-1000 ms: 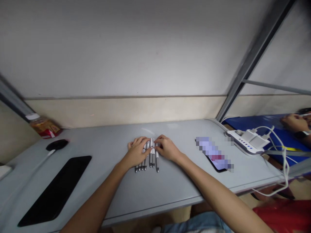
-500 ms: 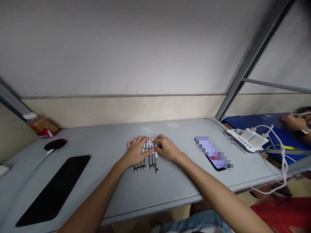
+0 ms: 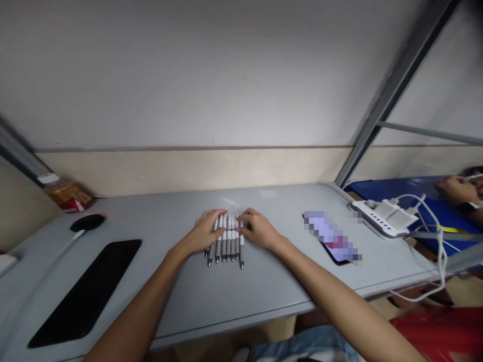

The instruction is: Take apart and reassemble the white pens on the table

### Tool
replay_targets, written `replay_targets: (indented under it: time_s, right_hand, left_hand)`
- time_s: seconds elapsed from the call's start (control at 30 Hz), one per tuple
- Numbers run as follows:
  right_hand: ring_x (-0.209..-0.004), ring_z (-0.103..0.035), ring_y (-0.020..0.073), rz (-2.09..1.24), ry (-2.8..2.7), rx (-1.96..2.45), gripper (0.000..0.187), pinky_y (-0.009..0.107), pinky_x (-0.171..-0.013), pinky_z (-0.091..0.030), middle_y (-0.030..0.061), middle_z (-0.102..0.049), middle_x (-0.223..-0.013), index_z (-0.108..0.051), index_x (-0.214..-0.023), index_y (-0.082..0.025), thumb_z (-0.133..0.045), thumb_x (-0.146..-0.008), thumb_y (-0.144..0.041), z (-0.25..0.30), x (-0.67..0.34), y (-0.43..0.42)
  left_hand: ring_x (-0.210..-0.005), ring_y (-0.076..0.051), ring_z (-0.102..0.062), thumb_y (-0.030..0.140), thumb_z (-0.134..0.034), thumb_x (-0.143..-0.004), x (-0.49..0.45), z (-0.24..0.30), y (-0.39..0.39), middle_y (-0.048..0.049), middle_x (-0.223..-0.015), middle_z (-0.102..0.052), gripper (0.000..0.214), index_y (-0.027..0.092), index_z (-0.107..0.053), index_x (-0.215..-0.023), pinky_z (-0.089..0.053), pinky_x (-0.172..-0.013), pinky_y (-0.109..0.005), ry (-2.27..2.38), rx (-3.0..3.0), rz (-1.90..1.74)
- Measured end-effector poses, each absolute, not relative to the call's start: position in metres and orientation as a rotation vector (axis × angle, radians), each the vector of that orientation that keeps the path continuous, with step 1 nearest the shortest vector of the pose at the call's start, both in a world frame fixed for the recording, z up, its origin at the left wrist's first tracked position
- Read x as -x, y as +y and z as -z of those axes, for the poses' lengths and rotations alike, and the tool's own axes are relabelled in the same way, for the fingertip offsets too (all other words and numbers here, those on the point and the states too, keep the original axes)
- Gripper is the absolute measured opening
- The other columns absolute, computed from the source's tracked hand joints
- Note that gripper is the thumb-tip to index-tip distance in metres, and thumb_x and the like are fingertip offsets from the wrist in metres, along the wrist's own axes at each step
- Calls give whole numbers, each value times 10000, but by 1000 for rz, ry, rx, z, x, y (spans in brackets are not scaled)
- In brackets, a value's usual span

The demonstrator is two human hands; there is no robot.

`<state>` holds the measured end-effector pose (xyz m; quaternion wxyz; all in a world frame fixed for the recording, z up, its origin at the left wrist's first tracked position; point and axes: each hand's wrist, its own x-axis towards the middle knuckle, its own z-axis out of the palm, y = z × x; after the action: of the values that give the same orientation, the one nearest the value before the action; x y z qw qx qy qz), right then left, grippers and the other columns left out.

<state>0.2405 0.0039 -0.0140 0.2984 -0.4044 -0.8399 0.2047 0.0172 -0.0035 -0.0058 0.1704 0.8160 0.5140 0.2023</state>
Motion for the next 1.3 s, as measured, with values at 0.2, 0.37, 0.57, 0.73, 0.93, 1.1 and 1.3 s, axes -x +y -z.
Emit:
replay_targets:
  time_s: [0.2,0.37,0.57,0.73,0.93,1.1,1.3]
  right_hand:
    - [-744,-556,120,-574,-2229,1066,275,274,-766,-447,76,-584,-1013,-660,-1097,-155,-630,-835,-233,11,-243,4]
    - [-734,-552,117,-592,-2235,1089,256,277,-768,-445,73,-589,-1009,-671,-1071,-158,-640,-825,-221,11,-244,5]
    - [-753,-554,125,-581,-2247,1086,188,264,-761,-438,72,-591,-971,-697,-991,-153,-641,-816,-196,8,-244,5]
    - [-707,-535,108,-587,-2253,1089,168,255,-735,-432,64,-586,-962,-707,-963,-154,-641,-813,-191,6,-245,4]
    - [-725,-540,117,-594,-2266,1136,183,255,-733,-419,61,-585,-932,-714,-977,-170,-639,-811,-172,2,-248,5]
    - [-698,-531,120,-571,-2274,1161,172,252,-719,-410,56,-582,-879,-714,-962,-165,-649,-820,-238,2,-249,4]
    - [-725,-538,127,-509,-2249,1158,216,248,-733,-404,60,-575,-886,-690,-994,-152,-630,-843,-294,9,-240,0]
  left_hand:
    - [-1228,-252,-415,372,-480,-871,-20,5,-5,-49,-1287,-520,396,277,-462,-1256,-332,-1026,-449,1471,-2350,-581]
    - [-1219,-245,-417,316,-482,-853,-20,2,-4,-48,-1277,-527,371,264,-491,-1220,-345,-1019,-433,1437,-2353,-578]
    - [-1231,-242,-403,215,-441,-828,-22,5,-5,-36,-1289,-519,385,257,-492,-1207,-325,-1025,-450,1495,-2363,-540]
    - [-1233,-243,-401,228,-430,-846,-24,8,-6,-39,-1293,-516,373,262,-487,-1213,-321,-1020,-455,1515,-2363,-560]
    - [-1218,-241,-415,366,-464,-883,-23,10,-4,-41,-1280,-516,339,275,-490,-1208,-331,-1012,-442,1503,-2382,-624]
    - [-1253,-244,-383,453,-403,-916,-30,12,-8,-47,-1333,-466,357,282,-497,-1215,-315,-1017,-450,1558,-2394,-662]
    - [-1276,-305,-364,599,-510,-816,-42,11,-16,-82,-1393,-435,578,298,-458,-1306,-272,-1018,-507,1579,-2511,-572]
